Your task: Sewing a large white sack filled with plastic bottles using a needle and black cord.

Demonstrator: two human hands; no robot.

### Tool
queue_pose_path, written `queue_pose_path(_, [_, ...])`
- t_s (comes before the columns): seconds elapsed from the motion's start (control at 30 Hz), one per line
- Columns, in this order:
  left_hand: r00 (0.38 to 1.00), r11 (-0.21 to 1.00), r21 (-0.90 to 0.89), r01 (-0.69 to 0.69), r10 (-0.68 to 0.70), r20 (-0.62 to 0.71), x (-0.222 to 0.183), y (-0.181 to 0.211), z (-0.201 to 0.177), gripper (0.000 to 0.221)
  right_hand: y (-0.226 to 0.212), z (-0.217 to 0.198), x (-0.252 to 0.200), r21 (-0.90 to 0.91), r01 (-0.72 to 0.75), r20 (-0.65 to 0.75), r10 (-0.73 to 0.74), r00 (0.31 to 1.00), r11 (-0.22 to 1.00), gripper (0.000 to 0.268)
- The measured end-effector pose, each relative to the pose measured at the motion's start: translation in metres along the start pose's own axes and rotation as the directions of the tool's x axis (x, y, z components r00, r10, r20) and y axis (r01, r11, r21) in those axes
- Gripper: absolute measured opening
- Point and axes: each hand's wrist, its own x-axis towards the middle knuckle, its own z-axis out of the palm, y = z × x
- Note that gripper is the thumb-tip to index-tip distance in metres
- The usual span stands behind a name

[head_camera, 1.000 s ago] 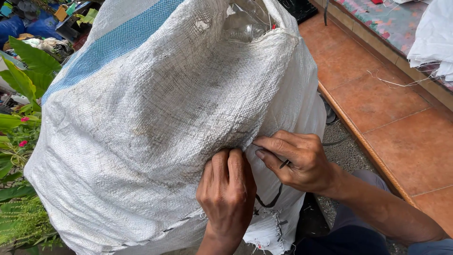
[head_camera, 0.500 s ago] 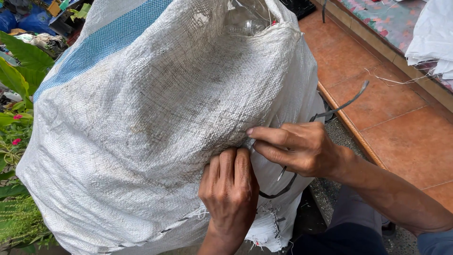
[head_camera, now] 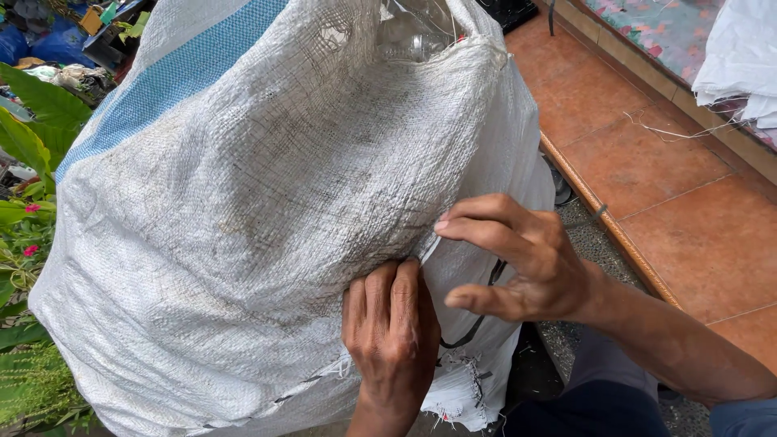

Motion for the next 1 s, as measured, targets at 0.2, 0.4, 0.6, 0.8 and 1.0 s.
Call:
queue_pose_path(0.2, [0.996, 0.996, -0.043, 0.084, -0.085, -0.025, -0.006, 0.002, 0.003, 0.026, -0.015, 0.01, -0.022, 0.161, -0.249, -0.012, 0.254, 0.967, 0.955, 0.032])
queue_pose_path(0.4, [0.992, 0.992, -0.051, 0.112, -0.114, -0.052, -0.009, 0.0, 0.007, 0.022, -0.023, 0.024, -0.024, 0.146, -0.381, -0.077, 0.395, 0.916, 0.913, 0.015])
queue_pose_path(0.6, [0.994, 0.997, -0.028, 0.077, -0.079, -0.074, -0.016, 0.0, 0.009, 0.023, -0.029, 0.036, -0.022, 0.083, -0.347, -0.133, 0.356, 0.925, 0.934, 0.017])
queue_pose_path(0.8, [0.996, 1.0, 0.017, 0.016, -0.014, -0.089, -0.012, 0.003, 0.004, 0.019, -0.033, 0.045, -0.016, 0.09, -0.345, -0.196, 0.356, 0.914, 0.934, 0.018])
queue_pose_path(1.0, [0.993, 0.999, -0.022, 0.045, -0.047, -0.113, -0.01, 0.004, 0.003, 0.018, -0.028, 0.058, -0.02, 0.113, -0.315, -0.276, 0.334, 0.901, 0.942, 0.014])
